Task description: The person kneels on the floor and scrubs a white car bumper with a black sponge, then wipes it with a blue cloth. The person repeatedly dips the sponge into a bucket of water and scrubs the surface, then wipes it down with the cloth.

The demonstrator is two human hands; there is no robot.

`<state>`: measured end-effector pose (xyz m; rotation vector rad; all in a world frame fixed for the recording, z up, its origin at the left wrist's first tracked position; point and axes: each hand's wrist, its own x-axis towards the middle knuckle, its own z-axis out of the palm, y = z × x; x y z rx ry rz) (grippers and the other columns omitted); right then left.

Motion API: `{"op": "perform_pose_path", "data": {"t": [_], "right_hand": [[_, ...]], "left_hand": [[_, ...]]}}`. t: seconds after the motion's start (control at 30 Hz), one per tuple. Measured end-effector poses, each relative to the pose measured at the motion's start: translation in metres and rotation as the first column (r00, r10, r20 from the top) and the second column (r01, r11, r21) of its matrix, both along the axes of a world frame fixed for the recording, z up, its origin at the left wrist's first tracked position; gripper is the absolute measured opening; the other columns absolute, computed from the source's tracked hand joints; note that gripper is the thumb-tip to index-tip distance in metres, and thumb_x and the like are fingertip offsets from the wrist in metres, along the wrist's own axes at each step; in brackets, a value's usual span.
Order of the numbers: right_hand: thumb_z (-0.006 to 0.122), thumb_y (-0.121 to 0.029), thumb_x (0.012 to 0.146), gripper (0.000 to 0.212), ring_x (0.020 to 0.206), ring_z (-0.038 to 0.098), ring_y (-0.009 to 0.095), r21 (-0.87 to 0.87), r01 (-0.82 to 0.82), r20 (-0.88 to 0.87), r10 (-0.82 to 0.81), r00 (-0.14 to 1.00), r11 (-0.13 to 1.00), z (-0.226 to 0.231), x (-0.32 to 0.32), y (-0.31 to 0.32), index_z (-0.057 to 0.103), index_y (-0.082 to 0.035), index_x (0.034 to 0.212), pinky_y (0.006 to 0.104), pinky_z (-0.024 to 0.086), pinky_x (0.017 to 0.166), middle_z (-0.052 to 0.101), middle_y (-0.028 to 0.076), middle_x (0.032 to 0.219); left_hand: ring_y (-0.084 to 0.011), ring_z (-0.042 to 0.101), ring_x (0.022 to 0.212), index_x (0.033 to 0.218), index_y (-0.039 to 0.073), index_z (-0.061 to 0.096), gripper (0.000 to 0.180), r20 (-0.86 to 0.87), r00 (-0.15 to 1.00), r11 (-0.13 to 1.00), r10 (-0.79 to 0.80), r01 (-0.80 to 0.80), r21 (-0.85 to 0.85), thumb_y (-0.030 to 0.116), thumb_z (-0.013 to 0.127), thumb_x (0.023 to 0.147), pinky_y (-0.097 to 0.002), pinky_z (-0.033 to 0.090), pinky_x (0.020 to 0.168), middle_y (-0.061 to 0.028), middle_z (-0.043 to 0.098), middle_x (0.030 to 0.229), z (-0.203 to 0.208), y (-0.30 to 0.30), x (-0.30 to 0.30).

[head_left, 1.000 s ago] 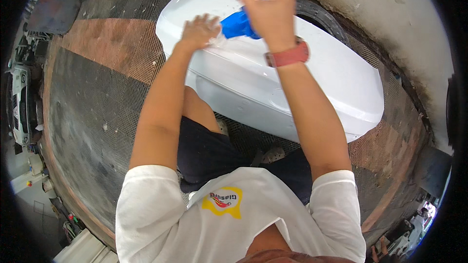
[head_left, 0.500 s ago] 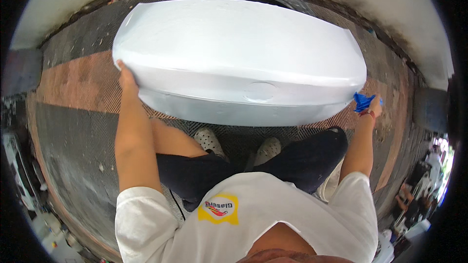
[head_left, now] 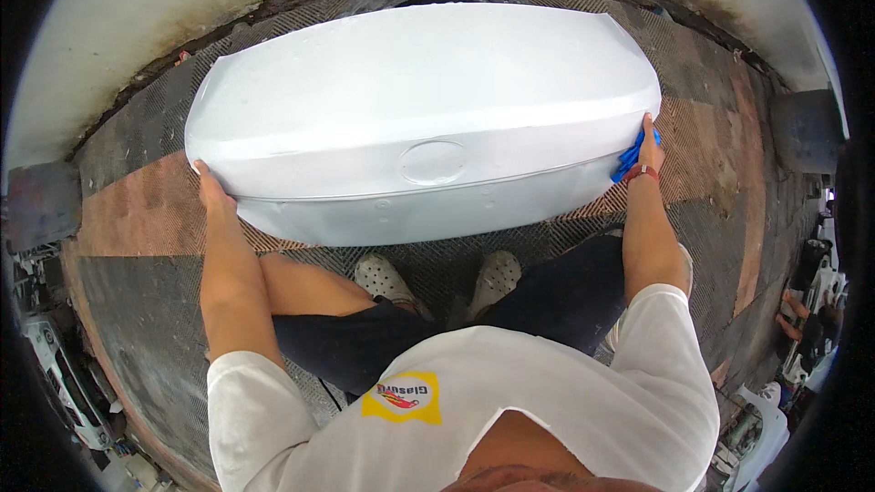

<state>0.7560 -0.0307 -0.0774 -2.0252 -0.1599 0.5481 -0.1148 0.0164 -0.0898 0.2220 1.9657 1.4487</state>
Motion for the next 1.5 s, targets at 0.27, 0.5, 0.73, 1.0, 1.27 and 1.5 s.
{"op": "perform_pose_path", "data": {"t": [0.27, 0.5, 0.73, 1.0, 1.27, 1.5], "right_hand": [[0.091, -0.057, 0.078, 0.076, 0.088, 0.071, 0.024, 0.120, 0.029, 0.235, -0.056, 0.970, 0.992, 0.037, -0.003, 0.040, 0.076, 0.013, 0.104, 0.0377, 0.058, 0.082, 0.077, 0.018, 0.106], [0.092, -0.057, 0.076, 0.068, 0.077, 0.065, 0.019, 0.156, 0.006, 0.207, -0.038, 0.978, 0.988, 0.044, 0.003, 0.073, 0.077, 0.005, 0.099, 0.0354, 0.055, 0.073, 0.072, 0.010, 0.093], [0.092, -0.049, 0.080, 0.062, 0.085, 0.067, 0.018, 0.220, -0.051, 0.108, 0.027, 0.994, 0.974, 0.043, 0.001, 0.070, 0.076, 0.004, 0.109, 0.0323, 0.055, 0.076, 0.072, 0.009, 0.104], [0.092, -0.040, 0.082, 0.048, 0.077, 0.063, 0.013, 0.376, -0.243, 0.196, 0.179, 0.964, 0.894, 0.036, 0.001, 0.060, 0.078, -0.002, 0.108, 0.0288, 0.052, 0.071, 0.073, 0.003, 0.095], [0.092, -0.037, 0.082, 0.046, 0.079, 0.063, 0.014, 0.232, -0.260, 0.278, 0.192, 0.941, 0.937, 0.025, 0.016, 0.069, 0.078, -0.002, 0.109, 0.0302, 0.051, 0.071, 0.072, 0.003, 0.095], [0.092, -0.039, 0.082, 0.053, 0.077, 0.062, 0.014, 0.304, -0.323, 0.298, 0.232, 0.926, 0.896, 0.023, 0.010, 0.064, 0.077, 0.002, 0.112, 0.0309, 0.052, 0.072, 0.071, 0.003, 0.093]], "left_hand": [[-0.0371, 0.035, 0.156, 0.166, -0.003, 0.031, 0.106, 0.040, 0.987, 0.988, -0.154, 0.155, -0.011, 0.071, 0.064, 0.097, -0.0501, 0.018, 0.130, -0.0205, 0.033, 0.172, 0.048, 0.035, -0.012], [-0.0377, 0.033, 0.156, 0.165, -0.002, 0.034, 0.105, -0.004, 0.977, 0.976, -0.213, 0.213, 0.041, 0.072, 0.063, 0.096, -0.0503, 0.016, 0.129, -0.0212, 0.035, 0.171, 0.066, 0.083, -0.008], [-0.0400, 0.041, 0.150, 0.161, -0.007, 0.038, 0.115, -0.003, 0.978, 0.976, -0.209, 0.209, -0.055, 0.066, 0.082, 0.084, -0.0522, 0.022, 0.127, -0.0265, 0.041, 0.165, 0.066, 0.089, -0.003], [-0.0420, 0.042, 0.149, 0.154, -0.014, 0.044, 0.111, -0.110, 0.924, 0.930, -0.367, 0.362, -0.062, 0.059, 0.087, 0.083, -0.0555, 0.026, 0.125, -0.0298, 0.045, 0.161, 0.040, 0.075, -0.016], [-0.0429, 0.048, 0.143, 0.148, -0.016, 0.049, 0.105, -0.230, 0.919, 0.948, -0.319, 0.307, -0.088, 0.058, 0.087, 0.084, -0.0555, 0.031, 0.123, -0.0323, 0.052, 0.153, 0.053, 0.080, -0.006], [-0.0402, 0.052, 0.140, 0.144, -0.016, 0.052, 0.102, -0.239, 0.931, 0.961, -0.277, 0.272, -0.055, 0.058, 0.087, 0.085, -0.0493, 0.033, 0.123, -0.0303, 0.055, 0.150, 0.052, 0.081, -0.002]]}}
